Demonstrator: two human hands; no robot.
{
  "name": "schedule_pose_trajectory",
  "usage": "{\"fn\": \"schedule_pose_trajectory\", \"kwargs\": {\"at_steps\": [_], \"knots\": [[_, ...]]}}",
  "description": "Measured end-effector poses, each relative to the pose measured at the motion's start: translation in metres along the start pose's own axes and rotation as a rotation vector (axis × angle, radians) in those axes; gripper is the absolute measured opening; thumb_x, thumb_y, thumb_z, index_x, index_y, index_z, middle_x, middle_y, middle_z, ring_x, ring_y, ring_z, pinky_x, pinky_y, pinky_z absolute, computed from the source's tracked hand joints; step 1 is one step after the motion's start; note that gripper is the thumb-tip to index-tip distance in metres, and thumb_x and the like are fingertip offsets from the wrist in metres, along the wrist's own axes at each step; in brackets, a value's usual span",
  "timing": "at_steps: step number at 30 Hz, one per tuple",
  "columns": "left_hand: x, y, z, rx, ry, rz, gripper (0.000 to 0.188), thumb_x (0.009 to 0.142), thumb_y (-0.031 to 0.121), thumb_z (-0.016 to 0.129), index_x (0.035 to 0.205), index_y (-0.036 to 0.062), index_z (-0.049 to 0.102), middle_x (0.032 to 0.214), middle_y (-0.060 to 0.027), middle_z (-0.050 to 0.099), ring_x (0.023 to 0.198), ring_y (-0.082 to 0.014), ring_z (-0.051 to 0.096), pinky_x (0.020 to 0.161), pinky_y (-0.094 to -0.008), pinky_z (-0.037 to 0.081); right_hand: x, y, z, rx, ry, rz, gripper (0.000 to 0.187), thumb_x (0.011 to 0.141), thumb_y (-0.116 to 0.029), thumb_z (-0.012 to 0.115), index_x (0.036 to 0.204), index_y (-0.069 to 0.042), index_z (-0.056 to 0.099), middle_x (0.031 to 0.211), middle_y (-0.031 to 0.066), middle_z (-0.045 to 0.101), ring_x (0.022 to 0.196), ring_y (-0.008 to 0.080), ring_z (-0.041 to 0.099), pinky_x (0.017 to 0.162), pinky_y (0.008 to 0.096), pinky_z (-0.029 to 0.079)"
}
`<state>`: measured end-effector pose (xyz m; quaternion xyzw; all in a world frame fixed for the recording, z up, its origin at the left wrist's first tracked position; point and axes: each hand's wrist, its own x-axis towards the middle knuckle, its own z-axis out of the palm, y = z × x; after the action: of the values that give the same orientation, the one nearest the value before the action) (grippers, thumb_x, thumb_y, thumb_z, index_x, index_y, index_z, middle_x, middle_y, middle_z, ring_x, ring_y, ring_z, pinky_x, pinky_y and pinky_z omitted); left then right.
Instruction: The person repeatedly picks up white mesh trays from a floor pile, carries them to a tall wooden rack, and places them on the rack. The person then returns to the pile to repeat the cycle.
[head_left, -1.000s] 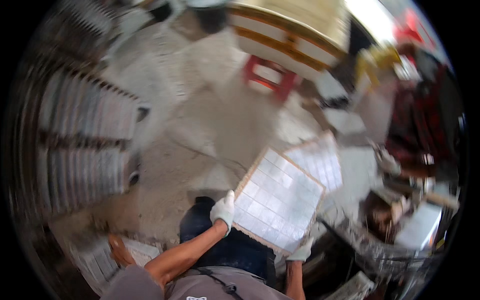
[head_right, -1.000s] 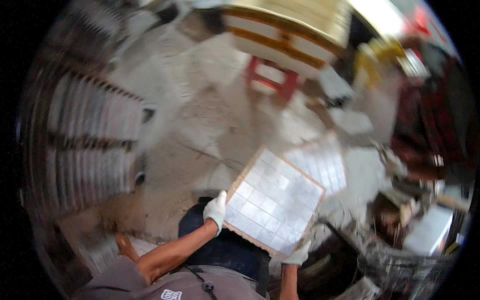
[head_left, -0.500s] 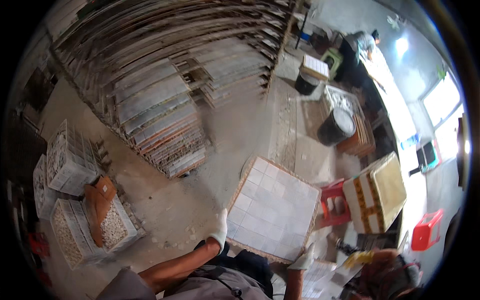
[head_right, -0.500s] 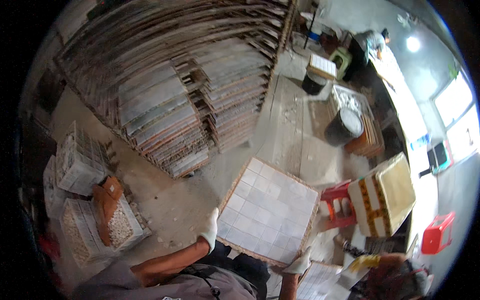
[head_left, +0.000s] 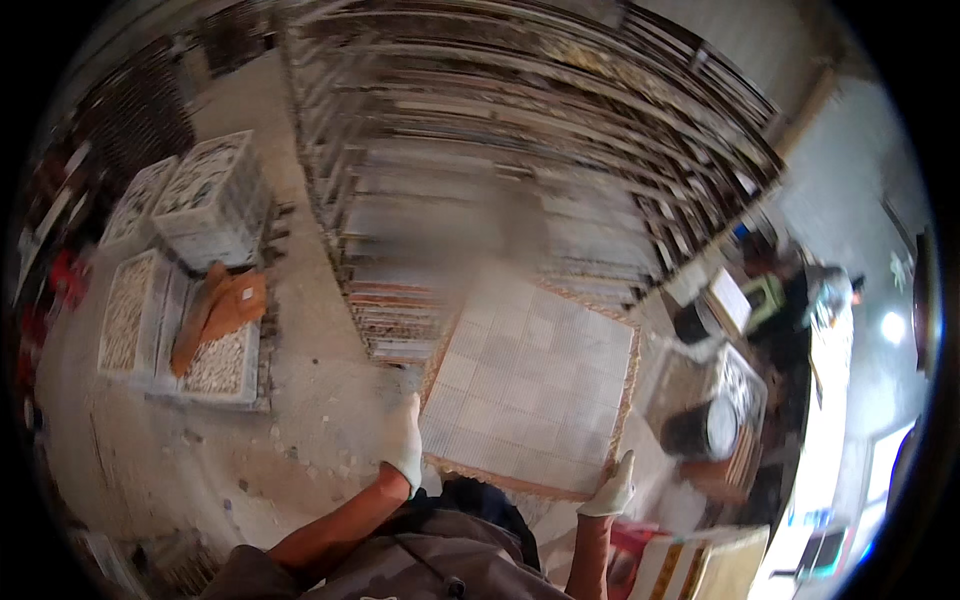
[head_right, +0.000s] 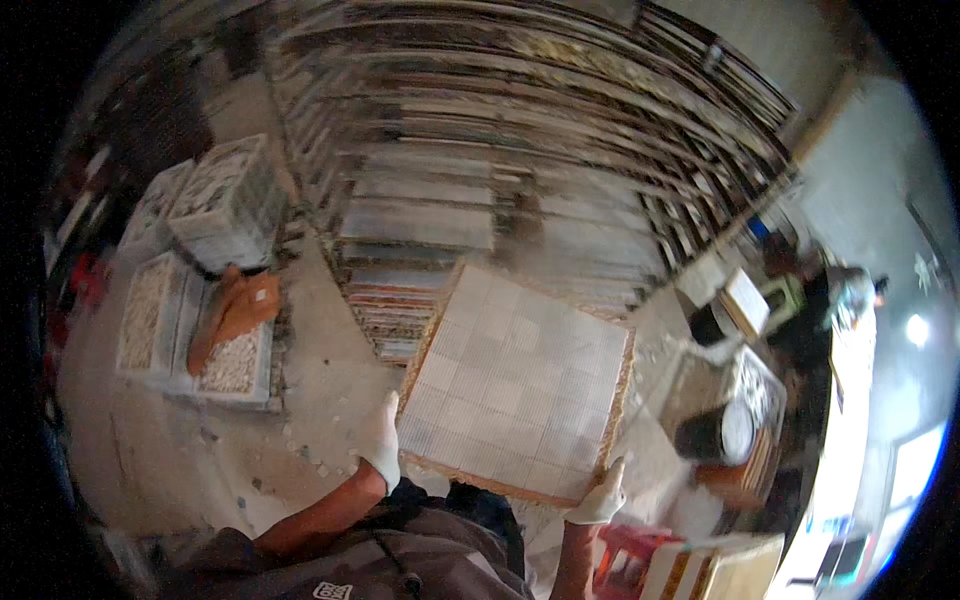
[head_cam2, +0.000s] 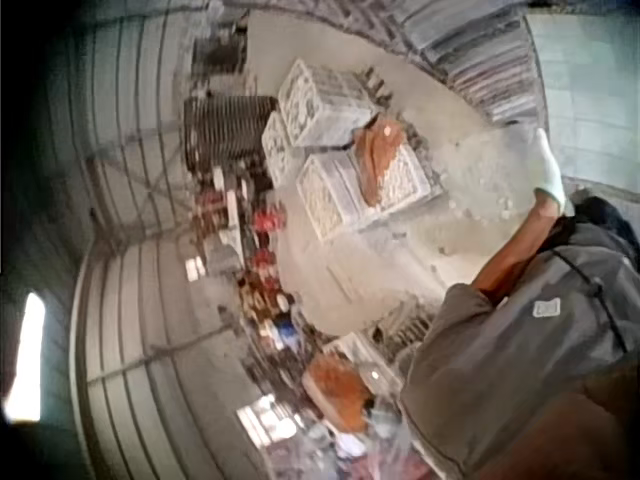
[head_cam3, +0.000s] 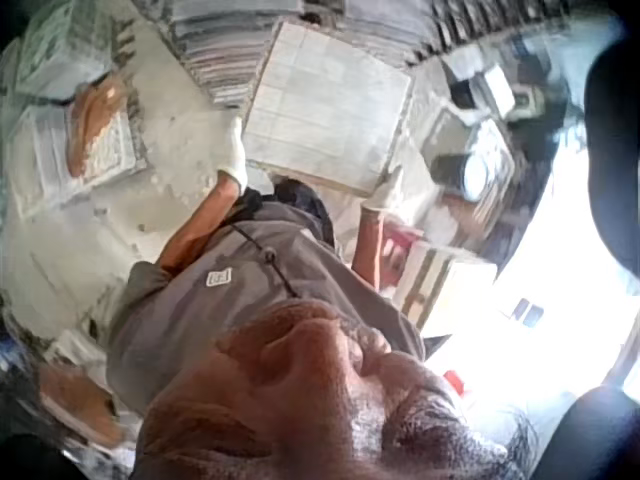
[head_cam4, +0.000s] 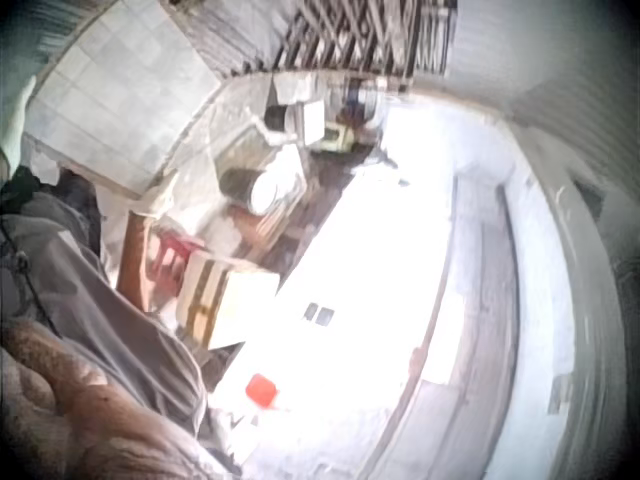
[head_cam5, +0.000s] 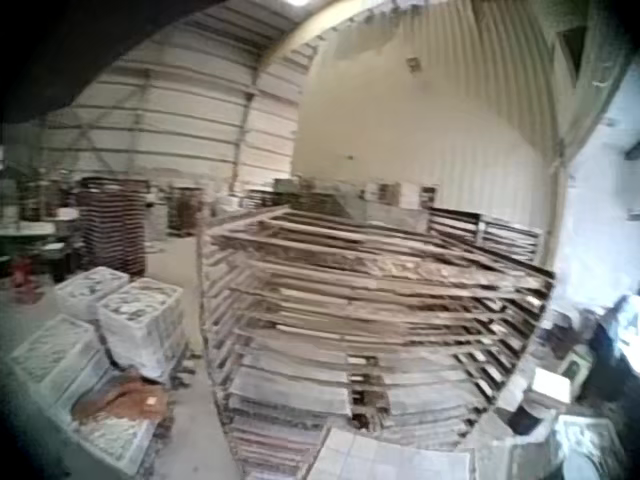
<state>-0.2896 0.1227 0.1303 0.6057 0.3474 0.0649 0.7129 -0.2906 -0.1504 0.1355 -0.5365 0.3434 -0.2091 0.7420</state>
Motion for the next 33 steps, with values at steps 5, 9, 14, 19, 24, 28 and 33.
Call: {"fn": "schedule_pose_trajectory", "kwargs": {"at_steps": [5,9,14,19,24,28,33], "knots": [[0.009,0.012,-0.014,-0.155,0.242,0.015,0.049,0.088,0.035,0.04,0.107,-0.0083,0.049,0.107,-0.0149,0.054,0.099,-0.0204,0.049,0.085,-0.0299,0.036,0.028,0.005,0.06,0.057,-0.292,0.134,0.034,0.085,-0.03,0.048,0.077,0.002,0.056,0.073,0.0033,0.053,0.064,0.0111,0.051,0.061,0.0252,0.043],[0.027,0.035,-0.027,-0.105,0.364,-0.047,0.045,0.087,0.032,0.041,0.104,-0.0075,0.052,0.102,-0.0163,0.057,0.098,-0.0212,0.051,0.083,-0.0303,0.037,0.032,0.015,0.1,0.116,-0.453,0.216,0.039,0.087,-0.032,0.044,0.087,0.005,0.055,0.082,0.0069,0.056,0.071,0.0146,0.054,0.064,0.027,0.045],[0.051,0.048,-0.045,-0.114,0.45,0.114,0.042,0.086,0.032,0.04,0.097,-0.0055,0.056,0.098,-0.02,0.058,0.094,-0.0266,0.053,0.079,-0.0335,0.039,0.031,0.026,0.139,0.104,-0.549,0.205,0.039,0.087,-0.031,0.044,0.094,0.006,0.054,0.086,0.0093,0.056,0.074,0.0161,0.056,0.065,0.0278,0.046],[0.084,0.059,-0.061,0.111,0.456,0.164,0.044,0.085,0.036,0.04,0.095,-0.0032,0.057,0.096,-0.0209,0.058,0.092,-0.0304,0.053,0.077,-0.0366,0.039,0.037,0.038,0.171,0.016,-0.521,0.138,0.041,0.086,-0.032,0.046,0.095,0.007,0.054,0.086,0.0092,0.057,0.077,0.016,0.055,0.066,0.027,0.046],[0.104,0.07,-0.06,-0.013,0.463,0.161,0.045,0.085,0.038,0.038,0.094,-0.0022,0.057,0.091,-0.0218,0.058,0.088,-0.0324,0.053,0.076,-0.0388,0.038,0.038,0.04,0.196,-0.076,-0.59,0.076,0.049,0.086,-0.039,0.043,0.099,0.007,0.053,0.089,0.0108,0.057,0.084,0.0184,0.055,0.074,0.0307,0.044],[0.103,0.089,-0.051,0.189,0.379,0.155,0.046,0.085,0.039,0.037,0.093,-0.0014,0.056,0.091,-0.0222,0.057,0.088,-0.0332,0.053,0.076,-0.0392,0.038,0.061,0.043,0.203,0.066,-0.806,0.226,0.054,0.086,-0.044,0.038,0.107,0.006,0.049,0.1,0.014,0.055,0.093,0.0235,0.053,0.082,0.0336,0.041],[0.115,0.119,-0.047,0.19,0.36,0.008,0.053,0.082,0.044,0.041,0.102,-0.0036,0.055,0.102,-0.0222,0.056,0.094,-0.0297,0.053,0.081,-0.0347,0.037,0.063,0.04,0.22,0.011,-0.785,0.203,0.057,0.087,-0.043,0.036,0.112,0.007,0.045,0.109,0.0158,0.051,0.1,0.0257,0.05,0.085,0.0346,0.041]]}}
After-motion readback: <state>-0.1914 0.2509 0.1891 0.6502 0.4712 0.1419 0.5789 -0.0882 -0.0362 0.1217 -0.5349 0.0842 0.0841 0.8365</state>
